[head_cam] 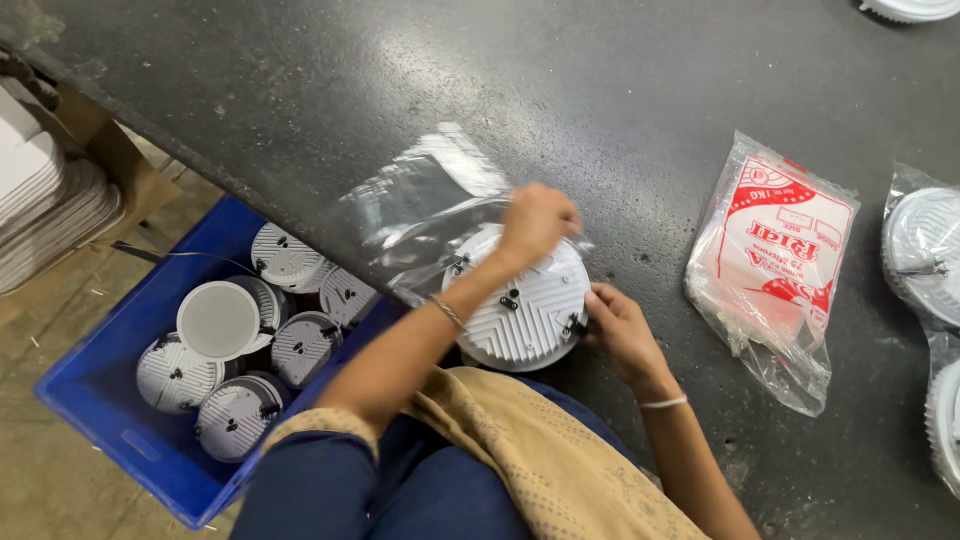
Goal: The person takes round LED panel light fixtures and slides each one into a clear plastic bag, folding the bag over the fixture. They place the bagged fixtures into a blue plastic crate and stack finished ones on the workbench, repeating the packing cycle for multiple units.
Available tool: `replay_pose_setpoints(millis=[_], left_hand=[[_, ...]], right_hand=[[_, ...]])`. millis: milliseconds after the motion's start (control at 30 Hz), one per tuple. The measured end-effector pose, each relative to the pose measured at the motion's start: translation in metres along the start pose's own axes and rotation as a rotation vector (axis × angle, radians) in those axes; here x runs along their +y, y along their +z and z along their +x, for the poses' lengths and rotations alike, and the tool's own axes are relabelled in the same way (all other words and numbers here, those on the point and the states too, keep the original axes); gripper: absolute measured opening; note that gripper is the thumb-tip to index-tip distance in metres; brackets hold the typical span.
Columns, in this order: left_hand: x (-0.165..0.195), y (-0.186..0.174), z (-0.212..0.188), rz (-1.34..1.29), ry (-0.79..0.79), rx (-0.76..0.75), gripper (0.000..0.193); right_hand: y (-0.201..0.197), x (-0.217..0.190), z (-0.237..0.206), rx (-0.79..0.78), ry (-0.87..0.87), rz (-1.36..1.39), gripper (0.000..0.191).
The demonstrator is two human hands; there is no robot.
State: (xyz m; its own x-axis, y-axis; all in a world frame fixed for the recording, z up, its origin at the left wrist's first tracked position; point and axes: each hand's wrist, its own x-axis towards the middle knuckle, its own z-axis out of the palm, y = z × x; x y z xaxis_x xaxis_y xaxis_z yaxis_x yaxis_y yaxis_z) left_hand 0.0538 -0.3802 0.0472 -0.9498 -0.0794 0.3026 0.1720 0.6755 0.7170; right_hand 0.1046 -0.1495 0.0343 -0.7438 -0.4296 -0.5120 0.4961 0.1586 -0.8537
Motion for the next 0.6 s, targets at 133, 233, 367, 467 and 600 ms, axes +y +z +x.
replay_pose_setpoints(millis=[133, 233, 367, 467, 600], left_hand=[[0.081, 0.039, -0.034, 0.075, 0.185, -0.131, 0.008], [0.11, 0.028, -0.053, -0.101, 0.215, -0.077, 0.007], [0.1, -0.024, -0.077, -0.112, 0.116, 0.189, 0.05], [0.072, -0.068, -0.106, 0.035, -0.257, 0.134, 0.078], [0.05, -0.058, -0.136, -0.694, -0.7, 0.004, 0.056]], right_hand=[[-0.016, 0.026, -0.009, 0.0, -0.143, 0.201, 0.022], [-0.023, 0.039, -0.021, 0.128, -0.146, 0.391, 0.021], [-0.022, 0.034, -0.042, 0.115, -0.079, 0.639, 0.027], [-0.017, 0.02, -0.055, 0.115, 0.007, 0.605, 0.031], [-0.003, 0.005, -0.058, 0.131, -0.018, 0.529, 0.031]])
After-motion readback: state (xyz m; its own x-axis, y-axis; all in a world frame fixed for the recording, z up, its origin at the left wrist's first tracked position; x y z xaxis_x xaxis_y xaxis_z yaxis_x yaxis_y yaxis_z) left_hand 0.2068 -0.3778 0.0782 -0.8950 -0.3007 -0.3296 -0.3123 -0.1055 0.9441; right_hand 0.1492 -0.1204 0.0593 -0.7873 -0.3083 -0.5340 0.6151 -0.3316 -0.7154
